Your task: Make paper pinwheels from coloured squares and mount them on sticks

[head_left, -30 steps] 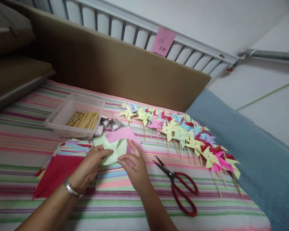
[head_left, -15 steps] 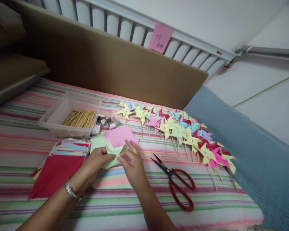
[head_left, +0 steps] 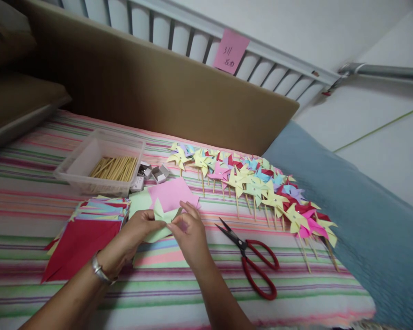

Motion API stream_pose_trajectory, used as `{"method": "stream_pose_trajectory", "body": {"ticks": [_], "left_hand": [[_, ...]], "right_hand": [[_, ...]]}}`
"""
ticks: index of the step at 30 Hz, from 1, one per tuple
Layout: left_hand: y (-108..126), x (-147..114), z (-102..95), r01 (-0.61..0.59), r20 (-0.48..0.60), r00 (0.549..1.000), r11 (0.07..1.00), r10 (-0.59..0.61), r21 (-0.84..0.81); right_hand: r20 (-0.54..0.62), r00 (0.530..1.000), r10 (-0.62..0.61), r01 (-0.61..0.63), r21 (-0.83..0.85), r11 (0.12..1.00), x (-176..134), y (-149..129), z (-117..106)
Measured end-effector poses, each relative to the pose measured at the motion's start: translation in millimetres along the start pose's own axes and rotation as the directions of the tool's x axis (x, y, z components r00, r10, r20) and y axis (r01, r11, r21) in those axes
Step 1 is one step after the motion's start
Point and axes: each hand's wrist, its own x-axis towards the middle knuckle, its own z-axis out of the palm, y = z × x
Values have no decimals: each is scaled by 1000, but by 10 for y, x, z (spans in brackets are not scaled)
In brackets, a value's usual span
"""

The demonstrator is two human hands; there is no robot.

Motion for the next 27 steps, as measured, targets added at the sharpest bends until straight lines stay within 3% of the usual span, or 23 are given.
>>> {"method": "stream_pose_trajectory", "body": {"ticks": [3,12,14,19,22,27], "left_hand": [[30,-16,5,-8,66,998,1000,10,-21],[27,7,-16,-59,60,997,994,53,97],[21,18,-33,-75,47,996,990,70,117],[23,32,-62,-62,67,996,983,51,173],[15,22,-53,-94,153,986,977,65,193],[-12,-9,4,-178,325,941,957,98,229]], "right_hand": [[-7,1000,24,-24,10,1000,1,-9,-2],[36,996,81,-83,55,995,11,-17,-13],[46,996,70,-72,47,996,21,-11,-45],[-55,997,-46,47,10,999,55,-6,-178],[38,993,-108,108,3,994,48,-41,-240],[240,965,-107,121,-44,992,4,-92,-271]]}}
